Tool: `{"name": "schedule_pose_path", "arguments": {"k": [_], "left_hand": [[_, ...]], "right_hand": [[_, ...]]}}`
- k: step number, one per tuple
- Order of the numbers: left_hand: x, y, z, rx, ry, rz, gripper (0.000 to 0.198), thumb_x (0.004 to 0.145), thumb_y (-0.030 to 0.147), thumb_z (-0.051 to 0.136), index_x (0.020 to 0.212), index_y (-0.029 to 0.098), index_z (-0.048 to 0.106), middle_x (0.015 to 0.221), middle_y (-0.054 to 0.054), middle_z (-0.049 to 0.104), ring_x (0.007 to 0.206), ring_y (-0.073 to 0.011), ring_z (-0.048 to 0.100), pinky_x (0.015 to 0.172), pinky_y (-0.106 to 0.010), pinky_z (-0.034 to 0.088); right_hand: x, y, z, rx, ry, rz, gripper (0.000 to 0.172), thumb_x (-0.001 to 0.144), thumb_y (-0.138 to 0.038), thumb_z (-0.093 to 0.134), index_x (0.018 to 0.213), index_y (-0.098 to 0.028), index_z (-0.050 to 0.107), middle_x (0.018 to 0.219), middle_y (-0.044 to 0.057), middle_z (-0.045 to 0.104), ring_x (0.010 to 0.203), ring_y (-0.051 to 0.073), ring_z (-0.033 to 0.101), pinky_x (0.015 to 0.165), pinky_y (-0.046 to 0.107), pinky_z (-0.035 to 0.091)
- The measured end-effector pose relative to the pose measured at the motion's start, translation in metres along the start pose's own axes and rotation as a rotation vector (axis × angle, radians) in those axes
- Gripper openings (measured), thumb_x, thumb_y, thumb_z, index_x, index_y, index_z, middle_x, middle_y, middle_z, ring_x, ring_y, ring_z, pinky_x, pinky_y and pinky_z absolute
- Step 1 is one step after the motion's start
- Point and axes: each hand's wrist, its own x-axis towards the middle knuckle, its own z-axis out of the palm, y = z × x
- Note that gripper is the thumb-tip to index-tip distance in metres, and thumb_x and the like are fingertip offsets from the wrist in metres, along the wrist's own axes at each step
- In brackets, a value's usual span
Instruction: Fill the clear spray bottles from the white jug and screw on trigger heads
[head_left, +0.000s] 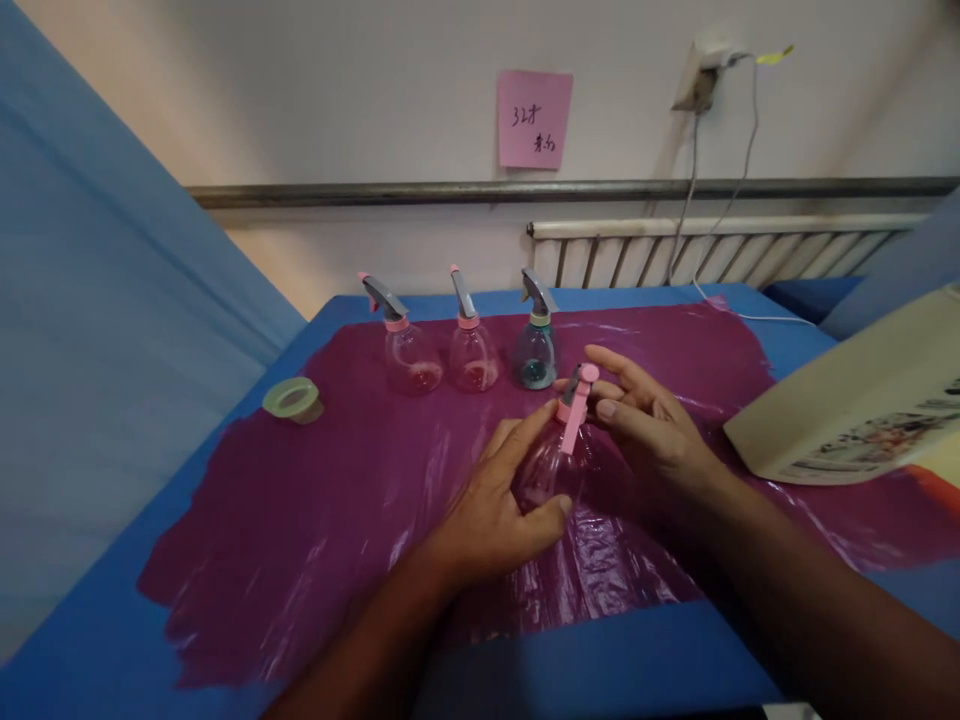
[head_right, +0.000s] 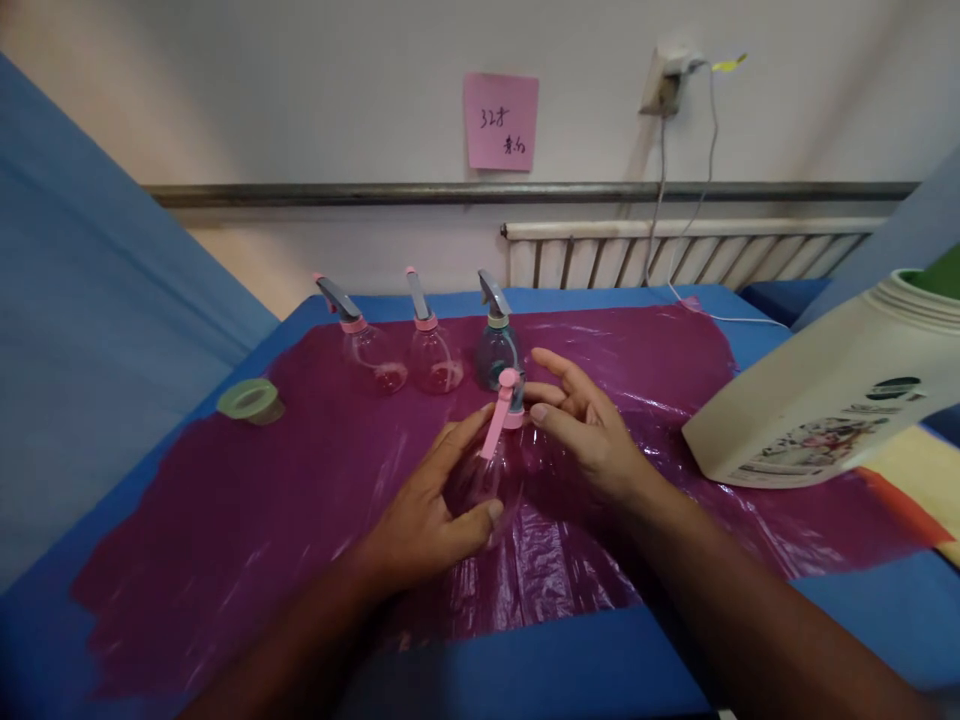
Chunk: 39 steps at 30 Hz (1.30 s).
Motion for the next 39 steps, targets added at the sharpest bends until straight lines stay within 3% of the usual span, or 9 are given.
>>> {"name": "schedule_pose_path", "arguments": {"k": [4,10,15,20,24,32,35,39], "left_hand": [[-0.001,0.003,0.001,-0.042,-0.025,-0.036,0.099,0.087,0.029,0.079,0.178,0.044,0.041,0.167,-0.009,0.057,0.145,-0.0394,0.063,0.123,-0.064,0.056],[-0.003,0.014,-0.005,-0.141,-0.039,-0.075,0.096,0.089,0.028,0.077,0.177,0.042,0.043,0.162,-0.007,0.066,0.144,-0.0390,0.065,0.125,-0.065,0.054],[-0.002,0.005,-0.008,-0.334,-0.080,-0.018,0.090,0.094,0.042,0.081,0.177,0.034,0.047,0.168,-0.011,0.064,0.153,-0.0413,0.062,0.131,-0.064,0.049],[-0.003,0.005,-0.013,-0.429,-0.123,-0.031,0.094,0.092,0.056,0.088,0.175,0.037,0.050,0.168,-0.011,0.064,0.155,-0.0444,0.062,0.130,-0.066,0.050],[-0.004,0.009,-0.012,-0.485,-0.115,-0.069,0.098,0.091,0.058,0.090,0.177,0.037,0.047,0.173,-0.011,0.060,0.153,-0.0436,0.064,0.131,-0.065,0.050],[-0.003,0.001,-0.009,-0.288,-0.050,-0.036,0.094,0.094,0.044,0.084,0.179,0.034,0.045,0.173,-0.011,0.060,0.160,-0.0415,0.057,0.137,-0.063,0.043],[-0.004,0.006,-0.009,-0.138,-0.002,-0.064,0.092,0.091,0.037,0.082,0.177,0.035,0.047,0.170,-0.010,0.061,0.155,-0.0414,0.060,0.132,-0.064,0.048],[-0.006,0.010,-0.006,0.009,0.047,-0.036,0.091,0.088,0.031,0.080,0.174,0.038,0.052,0.171,-0.008,0.058,0.157,-0.0406,0.057,0.133,-0.064,0.046]], "right_hand": [[-0.001,0.001,0.000,0.052,-0.076,0.054,0.077,0.093,-0.038,0.092,0.161,-0.037,0.057,0.135,0.007,0.083,0.114,0.026,0.082,0.114,0.052,0.060],[0.005,0.001,-0.007,-0.058,-0.120,0.043,0.065,0.092,-0.042,0.095,0.152,-0.036,0.071,0.123,0.005,0.085,0.109,0.022,0.080,0.104,0.041,0.062],[0.005,0.000,-0.003,0.025,-0.146,0.059,0.060,0.090,-0.043,0.096,0.146,-0.035,0.078,0.127,0.005,0.085,0.108,0.021,0.081,0.105,0.039,0.062],[0.005,0.004,0.003,0.199,-0.161,0.101,0.053,0.084,-0.040,0.101,0.133,-0.029,0.083,0.112,0.005,0.087,0.092,0.016,0.080,0.095,0.033,0.062],[0.006,0.007,0.003,0.183,-0.137,0.096,0.054,0.083,-0.041,0.101,0.132,-0.027,0.083,0.112,0.006,0.087,0.093,0.018,0.080,0.094,0.035,0.063],[0.009,0.011,0.002,0.069,-0.137,0.069,0.058,0.088,-0.048,0.097,0.141,-0.032,0.080,0.123,0.006,0.085,0.111,0.023,0.080,0.109,0.043,0.062],[0.007,0.010,0.007,0.051,-0.113,0.062,0.055,0.089,-0.048,0.096,0.139,-0.032,0.081,0.122,0.005,0.085,0.107,0.021,0.080,0.109,0.042,0.062],[0.005,0.007,0.015,0.039,-0.031,0.088,0.058,0.081,-0.046,0.101,0.134,-0.031,0.081,0.115,0.005,0.085,0.101,0.021,0.077,0.104,0.044,0.063]]}}
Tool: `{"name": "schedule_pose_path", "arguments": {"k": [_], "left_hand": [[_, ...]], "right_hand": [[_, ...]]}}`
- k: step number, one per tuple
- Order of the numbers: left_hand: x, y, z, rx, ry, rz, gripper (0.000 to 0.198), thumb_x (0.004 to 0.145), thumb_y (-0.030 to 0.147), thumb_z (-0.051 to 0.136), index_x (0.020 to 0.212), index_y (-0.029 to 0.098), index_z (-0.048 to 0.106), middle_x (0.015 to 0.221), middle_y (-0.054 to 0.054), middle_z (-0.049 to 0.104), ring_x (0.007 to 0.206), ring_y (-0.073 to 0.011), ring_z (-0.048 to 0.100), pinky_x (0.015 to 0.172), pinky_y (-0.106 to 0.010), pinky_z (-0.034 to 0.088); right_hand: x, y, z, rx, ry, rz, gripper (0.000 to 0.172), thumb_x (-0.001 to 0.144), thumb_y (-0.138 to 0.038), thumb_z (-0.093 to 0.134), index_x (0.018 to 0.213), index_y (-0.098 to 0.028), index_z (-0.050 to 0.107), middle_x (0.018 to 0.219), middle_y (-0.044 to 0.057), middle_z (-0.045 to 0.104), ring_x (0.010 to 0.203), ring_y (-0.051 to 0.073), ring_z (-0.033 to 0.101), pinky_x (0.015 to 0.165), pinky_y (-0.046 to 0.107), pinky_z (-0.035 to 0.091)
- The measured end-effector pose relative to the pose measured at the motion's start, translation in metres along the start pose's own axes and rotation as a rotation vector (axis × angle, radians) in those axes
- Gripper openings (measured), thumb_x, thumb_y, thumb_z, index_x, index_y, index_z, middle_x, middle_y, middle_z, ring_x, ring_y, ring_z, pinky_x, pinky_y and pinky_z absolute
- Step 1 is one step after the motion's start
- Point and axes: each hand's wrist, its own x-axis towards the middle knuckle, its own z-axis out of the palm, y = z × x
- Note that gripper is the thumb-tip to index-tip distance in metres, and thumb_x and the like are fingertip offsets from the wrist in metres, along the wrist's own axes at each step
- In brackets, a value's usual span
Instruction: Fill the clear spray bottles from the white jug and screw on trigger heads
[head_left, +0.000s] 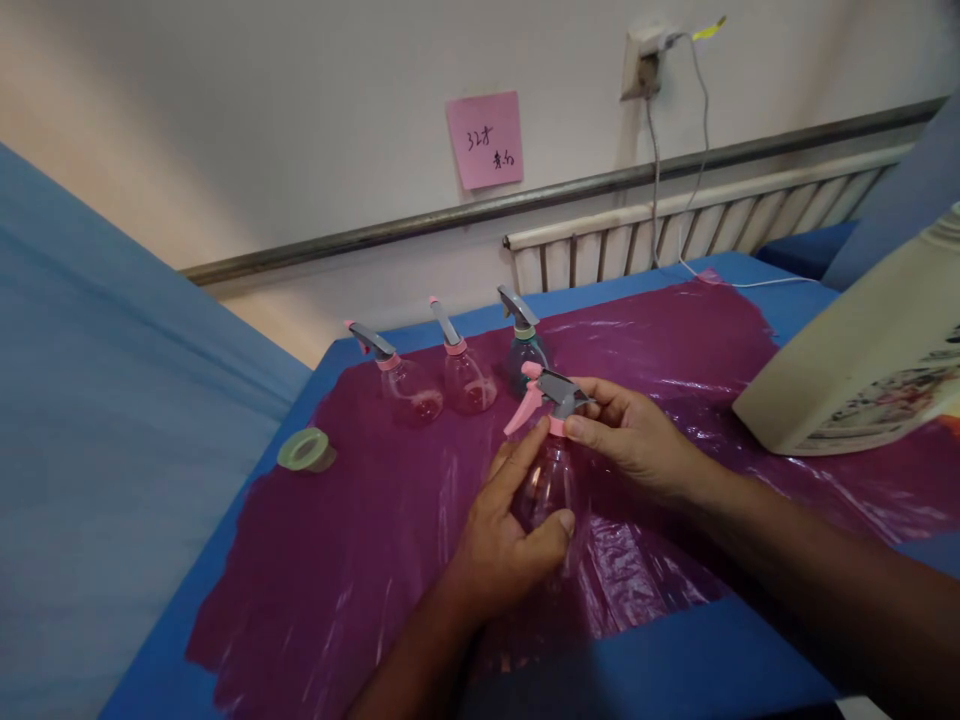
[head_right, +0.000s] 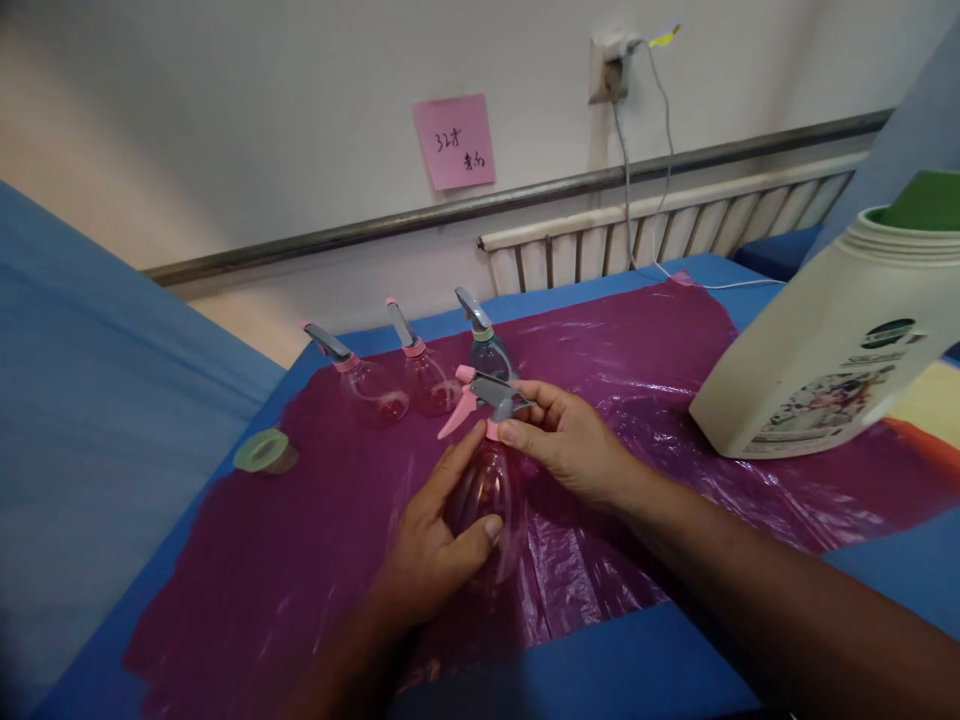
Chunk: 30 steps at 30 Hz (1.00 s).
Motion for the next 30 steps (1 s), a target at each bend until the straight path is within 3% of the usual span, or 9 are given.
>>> {"name": "schedule_pose_path", "arguments": {"k": [4,7,10,14,24,30], "left_hand": [[0.000,-0.002,0.000,0.037,-0.036,-0.034,0.092,0.089,0.032,0.078,0.176,0.039,0.048,0.168,-0.009,0.061,0.151,-0.0388,0.062,0.128,-0.063,0.052],[0.000,-0.004,-0.001,0.034,-0.063,-0.037,0.092,0.090,0.033,0.078,0.176,0.039,0.048,0.170,-0.009,0.059,0.156,-0.0400,0.058,0.132,-0.065,0.047],[-0.001,-0.005,-0.002,0.022,-0.088,-0.015,0.091,0.091,0.033,0.078,0.176,0.038,0.048,0.173,-0.009,0.057,0.162,-0.0404,0.052,0.136,-0.065,0.042],[-0.001,-0.005,-0.003,0.029,-0.091,-0.018,0.090,0.093,0.036,0.078,0.177,0.036,0.047,0.169,-0.011,0.060,0.161,-0.0410,0.053,0.135,-0.065,0.044],[-0.002,-0.007,0.000,0.007,-0.118,0.000,0.091,0.092,0.034,0.077,0.178,0.038,0.045,0.169,-0.009,0.060,0.159,-0.0391,0.055,0.136,-0.065,0.042],[0.002,-0.010,-0.005,-0.019,-0.123,-0.015,0.089,0.091,0.035,0.078,0.175,0.039,0.049,0.172,-0.007,0.059,0.157,-0.0396,0.057,0.133,-0.066,0.045]], "right_hand": [[0.000,0.000,0.001,-0.017,0.080,0.031,0.068,0.074,-0.042,0.106,0.134,-0.030,0.079,0.106,0.003,0.083,0.095,0.020,0.076,0.095,0.038,0.063],[0.001,0.002,0.000,-0.021,0.063,0.043,0.069,0.073,-0.042,0.106,0.135,-0.029,0.080,0.105,0.002,0.082,0.098,0.020,0.075,0.096,0.037,0.061],[0.001,0.005,0.000,-0.017,0.049,0.053,0.058,0.074,-0.047,0.106,0.124,-0.027,0.083,0.108,0.003,0.083,0.098,0.020,0.075,0.098,0.038,0.061],[0.001,0.010,-0.001,-0.018,0.030,0.077,0.046,0.076,-0.053,0.104,0.104,-0.022,0.084,0.105,0.004,0.083,0.093,0.019,0.074,0.094,0.038,0.060],[0.000,0.012,0.005,-0.012,0.072,0.083,0.061,0.063,-0.053,0.111,0.094,-0.021,0.069,0.086,-0.001,0.074,0.076,0.015,0.066,0.074,0.031,0.053],[-0.001,0.001,-0.001,-0.117,0.032,0.043,0.057,0.073,-0.062,0.104,0.096,-0.022,0.071,0.086,-0.001,0.070,0.076,0.014,0.061,0.073,0.031,0.049]]}}
